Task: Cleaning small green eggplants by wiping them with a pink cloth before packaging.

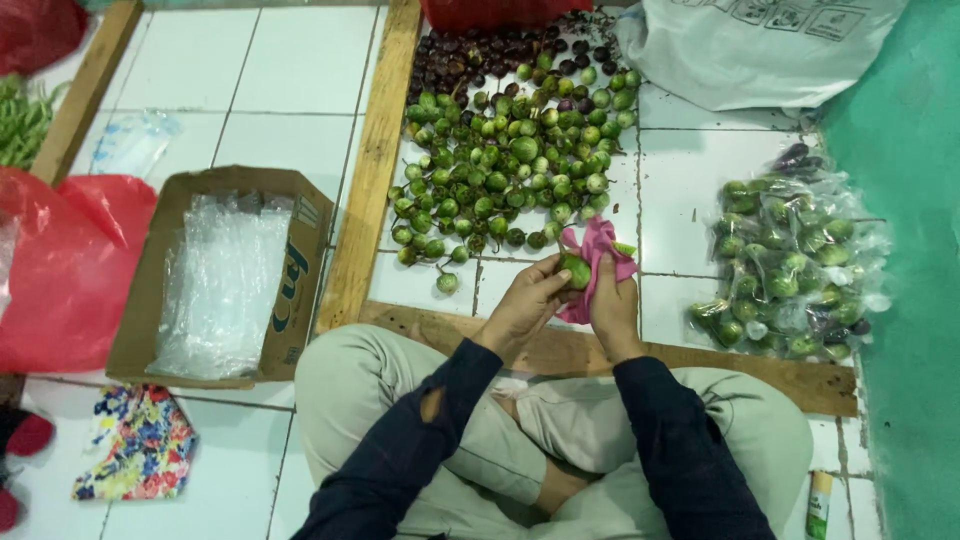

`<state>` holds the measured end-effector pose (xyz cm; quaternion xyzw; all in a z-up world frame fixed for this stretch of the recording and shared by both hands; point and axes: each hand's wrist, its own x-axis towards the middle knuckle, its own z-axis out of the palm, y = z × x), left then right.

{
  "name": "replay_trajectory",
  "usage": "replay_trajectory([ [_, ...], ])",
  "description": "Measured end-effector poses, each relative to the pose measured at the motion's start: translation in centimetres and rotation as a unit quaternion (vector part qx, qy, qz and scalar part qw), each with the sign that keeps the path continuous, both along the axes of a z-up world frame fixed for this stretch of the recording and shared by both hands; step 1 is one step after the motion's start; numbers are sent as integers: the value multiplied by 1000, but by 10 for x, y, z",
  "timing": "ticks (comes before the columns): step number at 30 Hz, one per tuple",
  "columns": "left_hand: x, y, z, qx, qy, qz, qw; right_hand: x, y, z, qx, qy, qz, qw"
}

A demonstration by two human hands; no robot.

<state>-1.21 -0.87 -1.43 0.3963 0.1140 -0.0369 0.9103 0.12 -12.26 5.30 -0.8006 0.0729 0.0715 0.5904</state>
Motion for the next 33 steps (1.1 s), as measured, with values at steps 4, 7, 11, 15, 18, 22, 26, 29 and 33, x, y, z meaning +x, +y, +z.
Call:
replay_trajectory([
  [4, -1, 2, 3, 85, -47, 19, 995, -15, 4, -6, 4, -14, 29, 999],
  [7, -6, 14, 3, 171, -68, 45, 982, -12, 4, -6, -6, -45, 88, 995],
  [11, -13, 20, -1, 219, -105, -32, 970, 3, -15, -33, -43, -52, 93, 993],
  [15, -16, 16, 4, 221, -131, -8, 966, -11, -6, 23, 19, 1, 82, 996],
  [18, -20, 20, -1, 274, -143, -23, 951, -8, -4, 15, 28, -38, 94, 994],
  [22, -39, 16, 15, 332, -91, -36, 938, -5, -1, 4, 24, -28, 65, 997],
  [26, -60, 17, 15, 507, 5, -70, 859, -5, -7, 13, 111, -55, 23, 992],
  [29, -68, 27, -1, 609, 79, -91, 784, -12, -8, 26, 180, -49, 47, 981],
  [33, -68, 38, -26, 695, 144, -174, 683, -18, -9, 22, 115, -69, 86, 987],
])
